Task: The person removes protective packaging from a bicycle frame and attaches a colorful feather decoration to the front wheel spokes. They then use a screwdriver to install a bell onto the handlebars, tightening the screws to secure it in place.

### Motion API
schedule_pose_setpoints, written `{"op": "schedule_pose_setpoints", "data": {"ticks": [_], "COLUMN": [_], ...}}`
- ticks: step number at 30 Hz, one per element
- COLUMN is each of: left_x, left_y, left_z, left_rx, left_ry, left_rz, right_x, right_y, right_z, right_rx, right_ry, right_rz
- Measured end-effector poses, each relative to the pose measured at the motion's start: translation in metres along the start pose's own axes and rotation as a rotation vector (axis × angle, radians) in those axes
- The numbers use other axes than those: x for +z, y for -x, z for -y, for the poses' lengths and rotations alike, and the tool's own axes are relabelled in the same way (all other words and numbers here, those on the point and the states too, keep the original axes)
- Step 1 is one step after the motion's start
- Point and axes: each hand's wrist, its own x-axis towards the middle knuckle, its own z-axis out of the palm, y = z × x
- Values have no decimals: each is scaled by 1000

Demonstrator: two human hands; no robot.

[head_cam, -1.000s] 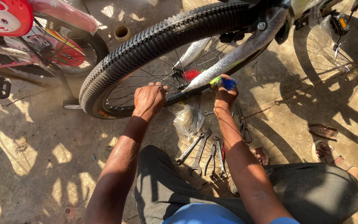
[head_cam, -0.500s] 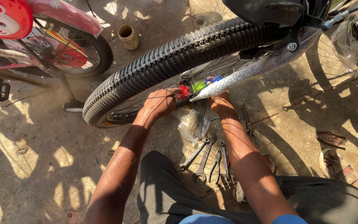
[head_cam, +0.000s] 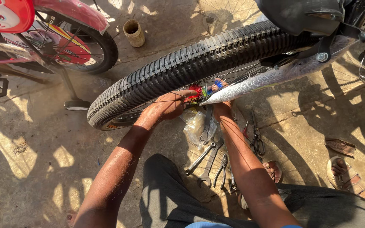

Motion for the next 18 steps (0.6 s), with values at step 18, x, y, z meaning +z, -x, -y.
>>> {"op": "schedule_pose_setpoints", "data": {"ticks": [18], "left_x": [23], "left_y": [-21], "left_z": [31], "left_rx": [398], "left_ry": [-188], "left_rz": [-33], "right_x": [-23], "right_y": [-6], "right_z": [17], "right_rx": [188], "right_ry": [130], "right_rz": [139]}}
